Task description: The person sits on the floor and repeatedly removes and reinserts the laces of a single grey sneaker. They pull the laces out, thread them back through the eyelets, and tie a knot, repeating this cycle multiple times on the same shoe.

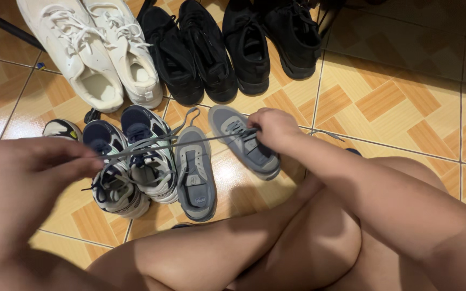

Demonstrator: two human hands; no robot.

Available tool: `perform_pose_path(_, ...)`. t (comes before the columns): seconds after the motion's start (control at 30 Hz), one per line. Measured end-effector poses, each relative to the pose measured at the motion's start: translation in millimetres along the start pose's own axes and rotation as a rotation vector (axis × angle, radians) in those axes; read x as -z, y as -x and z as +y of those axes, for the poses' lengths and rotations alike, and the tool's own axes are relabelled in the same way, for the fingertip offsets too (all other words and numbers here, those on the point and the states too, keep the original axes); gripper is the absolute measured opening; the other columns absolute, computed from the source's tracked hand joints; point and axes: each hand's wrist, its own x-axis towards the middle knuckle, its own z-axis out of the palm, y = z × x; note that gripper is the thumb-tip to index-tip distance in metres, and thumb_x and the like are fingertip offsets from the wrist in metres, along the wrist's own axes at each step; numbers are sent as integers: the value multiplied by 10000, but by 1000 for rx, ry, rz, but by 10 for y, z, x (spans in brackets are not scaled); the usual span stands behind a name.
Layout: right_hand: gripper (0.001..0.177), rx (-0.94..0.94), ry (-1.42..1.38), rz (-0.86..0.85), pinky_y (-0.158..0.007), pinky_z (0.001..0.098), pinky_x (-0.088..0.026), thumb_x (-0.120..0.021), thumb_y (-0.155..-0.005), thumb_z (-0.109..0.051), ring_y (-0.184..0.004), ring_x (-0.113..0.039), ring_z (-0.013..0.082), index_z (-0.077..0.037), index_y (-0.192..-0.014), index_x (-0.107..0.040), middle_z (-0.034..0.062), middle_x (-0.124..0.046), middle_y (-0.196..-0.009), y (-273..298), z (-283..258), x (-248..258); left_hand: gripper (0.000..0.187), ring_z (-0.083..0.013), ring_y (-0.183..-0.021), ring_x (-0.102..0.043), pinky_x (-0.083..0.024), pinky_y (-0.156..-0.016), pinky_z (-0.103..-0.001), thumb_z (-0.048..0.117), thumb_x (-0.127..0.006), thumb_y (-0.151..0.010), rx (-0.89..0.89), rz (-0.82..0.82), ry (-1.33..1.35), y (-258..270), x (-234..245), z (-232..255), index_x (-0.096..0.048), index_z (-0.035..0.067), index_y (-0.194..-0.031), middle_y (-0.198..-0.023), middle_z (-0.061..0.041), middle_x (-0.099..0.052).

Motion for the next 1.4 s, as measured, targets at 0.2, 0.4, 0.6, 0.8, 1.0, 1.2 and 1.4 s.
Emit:
perform_pose_path(0.2, 290, -48, 17, 14, -897, 437, -522, -659, -801, -24, -1076, -645, 315, -150, -1046, -750, 81, -703, -1106, -35, 117, 60, 232, -198, -847, -732, -545, -865, -339, 133, -749, -884, 72, 24, 293, -158, 87, -1001, -755, -32, -1047, -880, -166, -770)
perform_pose_path(0.4, 342, 170, 7, 63, -905, 443, -519, -656, -720, 64, -1049, -638, 353, -99, -1010, -737, 121, -696, -1053, -136, 365, -51, 203, -184, -895, -684, -533, -859, -325, 145, -766, -951, -57, 162, 474, -117, 110, -970, -653, 27, -1071, -998, -133, -716)
perform_pose_path(0.6, 273, 267, -40, 100, -875, 428, -539, -722, -742, 36, -997, -658, 358, -85, -987, -728, 119, -702, -1009, -265, 586, -59, 194, -188, -1067, -761, -638, -1036, -346, 9, -736, -909, -379, 159, 967, 63, 66, -138, -568, 48, -998, -1095, -114, -732)
perform_pose_path(0.8, 310, 220, -79, 76, -814, 424, -538, -789, -686, -6, -934, -661, 328, -63, -975, -692, 115, -667, -970, -201, 397, 114, 192, -255, -926, -747, -641, -940, -387, -106, -715, -1010, -603, 96, 1127, 140, 16, 330, -551, -16, -1052, -1035, -217, -703)
perform_pose_path(1.0, 226, 174, -51, 251, -759, 422, -527, -833, -762, -145, -872, -648, 349, -28, -889, -688, 156, -657, -918, 89, 142, 309, 213, -222, -910, -710, -641, -882, -358, -158, -698, -1069, -680, 213, 1085, 262, -55, 540, -534, -25, -1104, -1050, -201, -673)
perform_pose_path(1.2, 211, -129, -55, -186, -717, 408, -530, -836, -779, -228, -744, -686, 305, -66, -888, -755, 153, -718, -796, 92, 134, 102, 164, -170, -868, -733, -643, -802, -297, -122, -631, -970, -751, 49, 1032, 261, -219, 858, -527, 2, -946, -981, -147, -690)
perform_pose_path(1.4, 159, -112, -170, -245, -720, 401, -535, -786, -816, -170, -755, -700, 266, -82, -945, -762, 138, -738, -816, -73, 411, -127, 177, -60, -831, -588, -529, -725, -220, -34, -675, -954, -724, -210, 890, 224, -592, 1102, -525, 38, -893, -891, -19, -613)
